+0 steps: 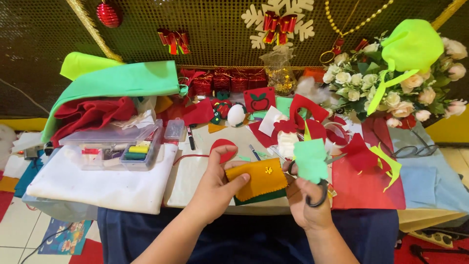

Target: Cutting a leaf shape from green felt and attaching it to a red felt strawberry base.

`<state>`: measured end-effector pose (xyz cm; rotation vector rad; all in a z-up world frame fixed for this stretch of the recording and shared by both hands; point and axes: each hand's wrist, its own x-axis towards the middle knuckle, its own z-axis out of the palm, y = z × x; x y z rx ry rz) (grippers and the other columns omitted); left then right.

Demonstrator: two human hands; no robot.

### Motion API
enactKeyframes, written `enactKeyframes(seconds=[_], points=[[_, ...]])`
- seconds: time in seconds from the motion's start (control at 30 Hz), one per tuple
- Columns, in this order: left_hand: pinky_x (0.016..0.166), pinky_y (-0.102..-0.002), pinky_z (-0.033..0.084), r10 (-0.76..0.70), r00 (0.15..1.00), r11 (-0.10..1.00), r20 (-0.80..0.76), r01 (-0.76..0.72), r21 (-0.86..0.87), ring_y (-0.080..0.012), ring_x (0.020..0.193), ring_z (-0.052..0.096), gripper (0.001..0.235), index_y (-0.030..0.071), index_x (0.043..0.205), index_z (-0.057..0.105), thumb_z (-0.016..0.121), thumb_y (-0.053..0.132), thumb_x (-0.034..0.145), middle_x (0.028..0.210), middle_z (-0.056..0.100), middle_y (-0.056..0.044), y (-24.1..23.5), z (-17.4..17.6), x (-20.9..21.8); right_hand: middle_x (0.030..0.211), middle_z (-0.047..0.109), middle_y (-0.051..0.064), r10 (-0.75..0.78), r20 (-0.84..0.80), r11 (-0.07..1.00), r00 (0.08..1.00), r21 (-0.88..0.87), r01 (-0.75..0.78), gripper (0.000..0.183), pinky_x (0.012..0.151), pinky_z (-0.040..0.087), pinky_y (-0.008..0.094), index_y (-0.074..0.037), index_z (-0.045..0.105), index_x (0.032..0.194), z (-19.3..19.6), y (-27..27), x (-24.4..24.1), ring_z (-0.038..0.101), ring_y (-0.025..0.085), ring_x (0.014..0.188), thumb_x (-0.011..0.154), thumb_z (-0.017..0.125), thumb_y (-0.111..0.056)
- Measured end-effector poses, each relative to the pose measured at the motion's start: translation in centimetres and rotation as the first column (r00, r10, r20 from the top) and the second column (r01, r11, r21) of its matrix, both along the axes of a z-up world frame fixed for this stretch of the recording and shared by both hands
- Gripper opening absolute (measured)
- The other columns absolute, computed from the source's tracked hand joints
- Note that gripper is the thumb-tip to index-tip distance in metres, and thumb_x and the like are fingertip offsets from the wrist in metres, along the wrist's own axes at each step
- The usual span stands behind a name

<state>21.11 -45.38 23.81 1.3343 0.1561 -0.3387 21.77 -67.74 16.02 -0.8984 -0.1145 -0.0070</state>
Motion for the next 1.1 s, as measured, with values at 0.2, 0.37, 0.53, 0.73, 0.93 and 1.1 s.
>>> enactKeyframes(seconds=[0.2,0.37,0.53,0.73,0.93,1.1], points=[[0.093,-0.028,0.053,-0.058,0.960,0.991,0.273,0.022,0.135,-0.0154,0.112,0.064,0.047,0.021,0.130,0.051,0.070,0.018,0.087,0.127,0.068,-0.008,-1.2,-1.3,0.0,0.108,0.063,0.013,-0.031,-0.095,0.998,0.995,0.048,0.036,0.025,0.092,0.052,0.039,-0.005,0.062,0.107,-0.5,0.2,-0.1,0.062,0.028,0.110,0.084,0.069,0.002],[0.099,-0.031,0.053,-0.315,0.864,0.828,0.392,0.047,0.559,-0.0201,0.129,0.052,0.081,0.018,0.128,0.052,0.097,0.028,0.062,0.136,0.050,-0.006,-1.6,-0.9,-0.1,0.108,0.060,0.018,-0.046,-0.193,0.999,0.980,-0.026,0.042,0.032,0.087,0.053,0.042,-0.009,0.062,0.104,-0.3,0.2,0.2,0.059,0.030,0.113,0.078,0.070,0.010],[0.087,-0.034,0.049,-0.134,0.836,0.925,0.532,-0.086,0.369,-0.0257,0.133,0.059,0.034,0.016,0.104,0.056,0.067,0.009,0.073,0.119,0.059,-0.010,-1.6,-3.3,0.4,0.105,0.059,0.007,0.038,-0.139,0.999,0.990,0.023,-0.036,0.038,0.101,0.052,0.047,-0.008,0.062,0.106,-1.0,-0.1,0.6,0.060,0.030,0.116,0.076,0.076,0.009],[0.107,-0.038,0.052,0.018,0.939,0.989,0.343,0.034,-0.145,-0.0314,0.126,0.068,0.009,0.018,0.101,0.060,0.063,0.011,0.098,0.142,0.058,-0.014,-1.2,-6.2,1.4,0.126,0.070,0.024,-0.050,-0.360,0.995,0.932,-0.099,0.015,0.075,0.101,0.055,0.051,-0.002,0.054,0.132,1.3,1.0,1.2,0.068,0.042,0.119,0.064,0.071,0.025],[0.101,-0.041,0.052,-0.475,0.679,0.871,0.560,0.272,0.409,-0.0361,0.152,0.044,0.033,0.025,0.103,0.064,0.061,0.000,0.081,0.156,0.043,-0.019,-0.1,-1.6,1.0,0.105,0.072,0.018,-0.008,-0.308,1.000,0.951,0.014,0.013,0.036,0.082,0.061,0.040,-0.006,0.059,0.123,-1.1,-0.2,1.1,0.072,0.031,0.099,0.089,0.070,0.000],[0.087,-0.036,0.048,-0.453,0.719,0.885,0.527,0.293,0.362,-0.0254,0.105,0.062,0.013,0.019,0.096,0.066,0.069,0.030,0.090,0.124,0.051,-0.013,-0.6,-1.8,1.2,0.084,0.060,0.008,0.029,-0.244,0.998,0.969,0.067,-0.013,0.028,0.064,0.059,0.029,-0.010,0.057,0.102,-1.4,-0.1,1.3,0.068,0.021,0.078,0.086,0.073,0.006]])
